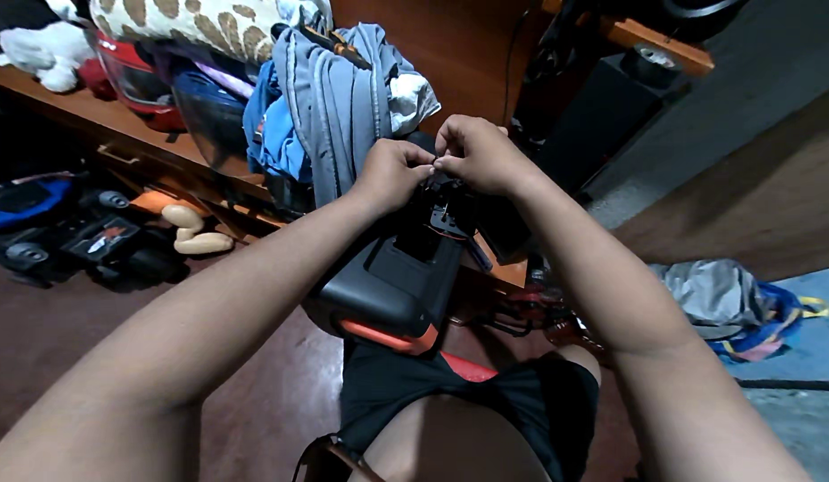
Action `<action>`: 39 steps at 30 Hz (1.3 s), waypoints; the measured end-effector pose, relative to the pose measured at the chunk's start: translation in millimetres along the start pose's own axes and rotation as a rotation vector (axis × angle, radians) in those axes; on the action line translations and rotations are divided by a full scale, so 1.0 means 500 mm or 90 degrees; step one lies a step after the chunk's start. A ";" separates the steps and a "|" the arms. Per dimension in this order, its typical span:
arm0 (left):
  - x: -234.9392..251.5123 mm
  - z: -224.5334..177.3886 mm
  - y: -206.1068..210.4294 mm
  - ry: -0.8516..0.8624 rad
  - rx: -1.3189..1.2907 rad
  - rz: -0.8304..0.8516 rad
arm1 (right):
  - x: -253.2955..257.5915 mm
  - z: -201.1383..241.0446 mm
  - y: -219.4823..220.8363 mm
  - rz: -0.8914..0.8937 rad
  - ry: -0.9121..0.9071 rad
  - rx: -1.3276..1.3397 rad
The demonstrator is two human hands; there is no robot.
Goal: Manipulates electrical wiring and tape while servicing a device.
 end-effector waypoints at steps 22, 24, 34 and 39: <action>0.000 0.000 0.002 -0.029 -0.064 0.048 | -0.001 0.002 -0.007 0.022 0.010 -0.081; 0.002 0.003 0.004 -0.048 -0.074 0.051 | -0.001 -0.002 -0.006 0.032 -0.002 -0.083; 0.004 0.003 0.008 -0.062 -0.024 0.048 | -0.002 -0.004 -0.001 0.029 0.011 -0.058; -0.009 -0.017 -0.005 0.031 0.083 -0.040 | 0.000 -0.007 -0.003 0.000 0.063 -0.004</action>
Point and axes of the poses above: each hand's wrist, its own x-axis towards the middle knuckle, its own y-axis out of the palm, z = x × y, the point moved 5 cm from there along x, towards the middle knuckle, and after that the axes turned 2 degrees about y, right-handed, at the moved point
